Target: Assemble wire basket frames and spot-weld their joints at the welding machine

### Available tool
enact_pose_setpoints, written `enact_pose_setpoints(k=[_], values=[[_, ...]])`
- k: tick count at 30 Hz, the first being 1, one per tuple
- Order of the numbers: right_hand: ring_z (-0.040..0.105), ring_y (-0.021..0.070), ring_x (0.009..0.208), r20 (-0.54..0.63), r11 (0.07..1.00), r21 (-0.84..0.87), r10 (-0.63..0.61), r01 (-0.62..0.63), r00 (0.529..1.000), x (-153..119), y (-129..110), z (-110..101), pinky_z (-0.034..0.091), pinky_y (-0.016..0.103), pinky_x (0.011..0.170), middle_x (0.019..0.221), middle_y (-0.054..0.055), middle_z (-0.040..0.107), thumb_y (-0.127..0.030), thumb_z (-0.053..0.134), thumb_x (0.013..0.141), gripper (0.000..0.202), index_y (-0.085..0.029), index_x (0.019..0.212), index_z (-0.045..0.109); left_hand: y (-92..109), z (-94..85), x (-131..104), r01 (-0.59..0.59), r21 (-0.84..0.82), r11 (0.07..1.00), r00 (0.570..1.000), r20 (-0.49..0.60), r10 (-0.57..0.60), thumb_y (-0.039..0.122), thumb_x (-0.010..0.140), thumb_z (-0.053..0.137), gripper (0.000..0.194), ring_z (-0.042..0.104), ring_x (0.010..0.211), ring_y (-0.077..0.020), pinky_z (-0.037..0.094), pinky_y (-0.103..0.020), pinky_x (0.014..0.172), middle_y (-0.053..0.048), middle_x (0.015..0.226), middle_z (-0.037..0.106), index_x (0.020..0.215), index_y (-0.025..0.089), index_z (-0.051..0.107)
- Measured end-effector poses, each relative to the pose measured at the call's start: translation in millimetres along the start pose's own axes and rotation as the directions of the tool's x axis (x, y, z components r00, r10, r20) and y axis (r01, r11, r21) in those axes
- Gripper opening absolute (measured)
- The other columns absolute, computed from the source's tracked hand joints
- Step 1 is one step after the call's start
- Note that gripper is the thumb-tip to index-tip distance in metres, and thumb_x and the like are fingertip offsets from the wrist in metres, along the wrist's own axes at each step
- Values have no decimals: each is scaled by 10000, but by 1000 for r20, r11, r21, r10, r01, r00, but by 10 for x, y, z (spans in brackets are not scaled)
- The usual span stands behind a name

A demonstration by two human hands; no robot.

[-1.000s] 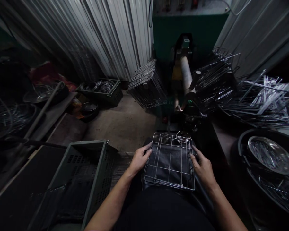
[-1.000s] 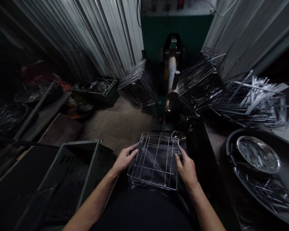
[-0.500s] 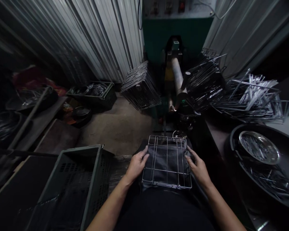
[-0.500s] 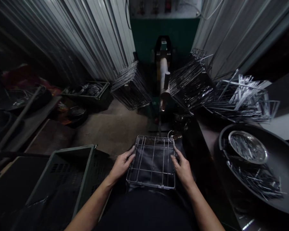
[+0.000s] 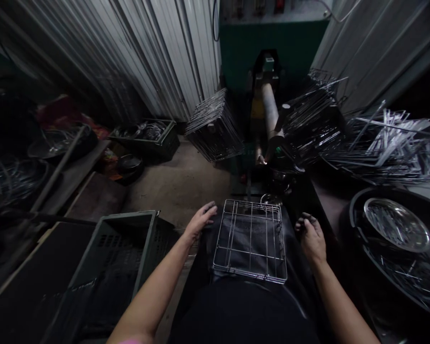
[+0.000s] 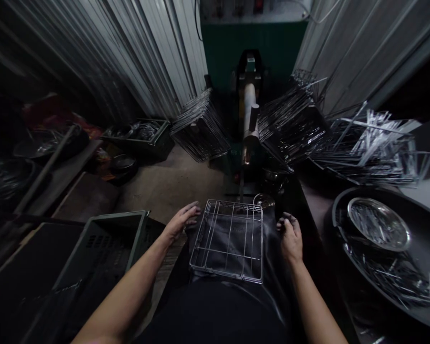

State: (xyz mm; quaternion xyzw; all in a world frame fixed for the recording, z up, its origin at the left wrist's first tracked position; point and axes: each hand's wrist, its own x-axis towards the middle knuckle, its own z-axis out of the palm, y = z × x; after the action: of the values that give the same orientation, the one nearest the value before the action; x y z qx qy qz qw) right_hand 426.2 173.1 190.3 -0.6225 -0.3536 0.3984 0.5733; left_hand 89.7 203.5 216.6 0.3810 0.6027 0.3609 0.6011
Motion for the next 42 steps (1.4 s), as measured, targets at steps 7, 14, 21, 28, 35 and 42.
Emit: enact_pose_setpoints(k=[7, 14, 21, 28, 35, 42], values=[[501, 96, 561, 30, 909, 349, 232, -228, 972, 316, 393, 67, 386, 190, 464, 689, -25, 555, -303, 684, 587, 377, -177, 917, 554, 362, 88, 653, 181, 243, 953, 932, 266, -245, 691, 609, 557, 647, 560, 851, -194, 410, -220, 560, -72, 953, 633, 970, 158, 623], [514, 108, 542, 185, 702, 550, 426, -452, 886, 405, 496, -154, 430, 198, 426, 599, -36, 494, -160, 644, 627, 225, -174, 841, 575, 391, 78, 595, 288, 323, 902, 843, 360, -398, 646, 513, 666, 593, 534, 769, -168, 379, -202, 507, -34, 828, 629, 847, 156, 647], [559, 122, 588, 177, 651, 572, 496, -499, 850, 332, 339, -77, 491, 245, 538, 664, -7, 576, -174, 665, 596, 205, -168, 784, 584, 247, 113, 323, 422, 210, 882, 820, 326, -470, 539, 457, 739, 589, 566, 685, -156, 418, -216, 531, -4, 767, 637, 911, 183, 620], [504, 134, 582, -1, 997, 63, 46, -46, 999, 116, 312, -211, 378, 213, 474, 655, -4, 558, -416, 605, 654, 321, -172, 862, 617, 288, 173, -252, 262, -70, 963, 913, 340, -224, 386, 569, 716, 769, 575, 946, -203, 446, -254, 671, -36, 1037, 610, 1263, 292, 400], [586, 228, 715, 230, 925, -353, -56, 137, 972, 10, 361, -280, 463, 317, 647, 718, 78, 631, -536, 474, 664, 440, -142, 786, 627, 233, 247, -716, -123, -201, 972, 978, 144, 153, 359, 518, 744, 761, 521, 1045, -242, 401, -352, 879, -84, 1096, 550, 1193, 212, 427], [611, 219, 853, 309, 766, -355, -445, 536, 840, -276, -865, -322, 485, 297, 733, 900, 78, 658, -427, 483, 790, 342, -169, 969, 620, 1014, 288, -1203, -757, 382, 530, 621, 169, 765, 364, 481, 791, 843, 394, 1207, -295, 309, -424, 1004, -128, 1286, 428, 1205, 202, 390]])
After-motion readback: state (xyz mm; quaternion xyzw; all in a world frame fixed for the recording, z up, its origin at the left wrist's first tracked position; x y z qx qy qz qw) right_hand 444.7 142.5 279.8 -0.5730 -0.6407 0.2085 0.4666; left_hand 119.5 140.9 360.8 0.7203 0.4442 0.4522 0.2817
